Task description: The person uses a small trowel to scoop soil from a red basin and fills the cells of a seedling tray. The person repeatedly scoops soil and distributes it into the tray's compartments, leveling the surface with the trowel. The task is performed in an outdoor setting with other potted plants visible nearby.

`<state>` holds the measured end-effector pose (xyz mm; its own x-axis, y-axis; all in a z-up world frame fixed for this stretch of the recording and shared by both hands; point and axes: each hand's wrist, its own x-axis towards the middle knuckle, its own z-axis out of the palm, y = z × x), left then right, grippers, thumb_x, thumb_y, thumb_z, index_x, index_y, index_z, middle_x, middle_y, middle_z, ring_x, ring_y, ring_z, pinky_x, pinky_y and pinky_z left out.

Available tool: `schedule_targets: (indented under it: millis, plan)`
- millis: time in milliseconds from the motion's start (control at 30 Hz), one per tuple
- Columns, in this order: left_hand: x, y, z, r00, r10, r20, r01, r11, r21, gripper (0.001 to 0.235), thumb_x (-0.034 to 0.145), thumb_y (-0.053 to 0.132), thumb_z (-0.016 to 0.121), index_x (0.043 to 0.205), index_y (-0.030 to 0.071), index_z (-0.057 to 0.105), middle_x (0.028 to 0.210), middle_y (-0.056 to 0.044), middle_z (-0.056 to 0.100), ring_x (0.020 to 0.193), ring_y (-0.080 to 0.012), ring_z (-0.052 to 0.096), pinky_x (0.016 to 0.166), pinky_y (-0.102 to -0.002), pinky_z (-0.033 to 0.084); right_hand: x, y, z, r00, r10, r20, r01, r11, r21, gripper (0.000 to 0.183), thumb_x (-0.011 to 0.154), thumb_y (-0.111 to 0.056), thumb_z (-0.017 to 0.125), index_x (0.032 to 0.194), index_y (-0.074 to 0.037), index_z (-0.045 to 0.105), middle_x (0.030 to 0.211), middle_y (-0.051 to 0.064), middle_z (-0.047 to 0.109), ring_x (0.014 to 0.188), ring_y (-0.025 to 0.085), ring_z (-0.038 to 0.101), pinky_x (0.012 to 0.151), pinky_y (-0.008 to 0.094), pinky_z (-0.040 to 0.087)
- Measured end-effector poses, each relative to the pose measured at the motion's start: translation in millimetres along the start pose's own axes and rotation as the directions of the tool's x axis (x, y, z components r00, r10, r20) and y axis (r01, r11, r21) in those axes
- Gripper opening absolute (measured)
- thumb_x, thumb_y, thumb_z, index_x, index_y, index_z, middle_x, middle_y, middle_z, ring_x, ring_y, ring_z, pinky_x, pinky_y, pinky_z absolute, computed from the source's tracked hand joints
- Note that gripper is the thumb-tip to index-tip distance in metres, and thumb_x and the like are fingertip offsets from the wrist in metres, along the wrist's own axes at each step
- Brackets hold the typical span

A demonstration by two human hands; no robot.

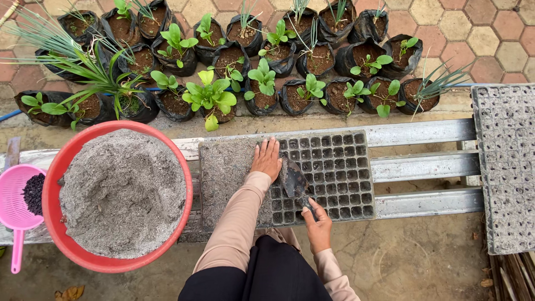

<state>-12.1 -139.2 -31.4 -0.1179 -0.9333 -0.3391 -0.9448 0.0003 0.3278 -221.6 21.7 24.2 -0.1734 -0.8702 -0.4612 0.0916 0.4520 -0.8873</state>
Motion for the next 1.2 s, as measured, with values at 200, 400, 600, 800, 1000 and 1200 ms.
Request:
schedule_targets:
  millis: [200,400,600,800,1000,1200]
  plan:
    - [-41.0,6.5,11.7,0.996,0.084,0.018,-0.085,0.996,0.008,0.065,0.104,0.035,0.041,0.159,0.007,0.022,0.169,-0.011,0.014,0.157,-0.0317,0.008,0.125,-0.049,0.005,0.1,0.6,-6.4,0.975,0.215,-0.060,-0.205,0.969,0.137,0.042,0.093,-0.012,0.071,0.134,-0.006,0.065,0.082,0.002,0.071,0.047,0.001,0.038,0.042,0.021,0.027]
    - [-91.9,9.5,23.3,0.995,0.047,0.085,-0.050,0.998,0.036,0.066,0.106,0.039,0.041,0.161,0.008,0.021,0.171,-0.010,0.013,0.159,-0.0304,0.007,0.128,-0.051,0.004,-2.7,4.1,-4.3,0.993,0.111,-0.040,-0.108,0.992,0.062,0.043,0.093,-0.012,0.071,0.135,-0.004,0.066,0.092,0.001,0.071,0.062,0.002,0.047,0.054,0.020,0.036]
    - [-112.2,8.8,29.3,0.988,-0.152,0.018,0.152,0.988,0.002,0.071,0.104,0.038,0.044,0.162,0.008,0.017,0.171,-0.010,0.006,0.157,-0.0333,0.002,0.124,-0.056,0.000,-8.5,-6.0,2.5,0.992,-0.122,0.044,0.127,0.980,-0.153,0.040,0.094,-0.010,0.070,0.133,-0.001,0.067,0.115,0.003,0.073,0.097,0.007,0.063,0.084,0.023,0.052]
    - [-117.9,15.3,37.4,0.990,-0.138,0.008,0.138,0.990,-0.036,0.071,0.103,0.039,0.046,0.161,0.009,0.018,0.172,-0.008,0.007,0.158,-0.0332,0.002,0.126,-0.057,0.001,-30.0,-24.1,11.3,0.965,-0.258,0.044,0.250,0.860,-0.444,0.038,0.091,-0.013,0.074,0.127,-0.003,0.071,0.115,0.011,0.076,0.100,0.013,0.070,0.088,0.028,0.054]
    - [-104.4,11.6,32.5,0.980,-0.187,-0.074,0.185,0.982,-0.029,0.072,0.102,0.037,0.047,0.163,0.010,0.018,0.171,-0.009,0.009,0.158,-0.0353,0.003,0.124,-0.057,0.003,-49.5,-38.5,9.4,0.945,-0.324,0.051,0.308,0.820,-0.482,0.038,0.091,-0.013,0.073,0.127,-0.003,0.071,0.118,0.015,0.076,0.104,0.018,0.073,0.088,0.030,0.055]
    - [-89.5,15.9,31.7,0.997,-0.076,-0.022,0.077,0.997,0.013,0.070,0.103,0.040,0.045,0.161,0.010,0.020,0.171,-0.007,0.010,0.158,-0.0310,0.007,0.126,-0.055,0.004,-47.7,-24.6,-0.8,0.970,-0.242,-0.014,0.215,0.888,-0.406,0.039,0.091,-0.013,0.073,0.129,-0.004,0.070,0.115,0.011,0.078,0.098,0.013,0.070,0.086,0.028,0.055]
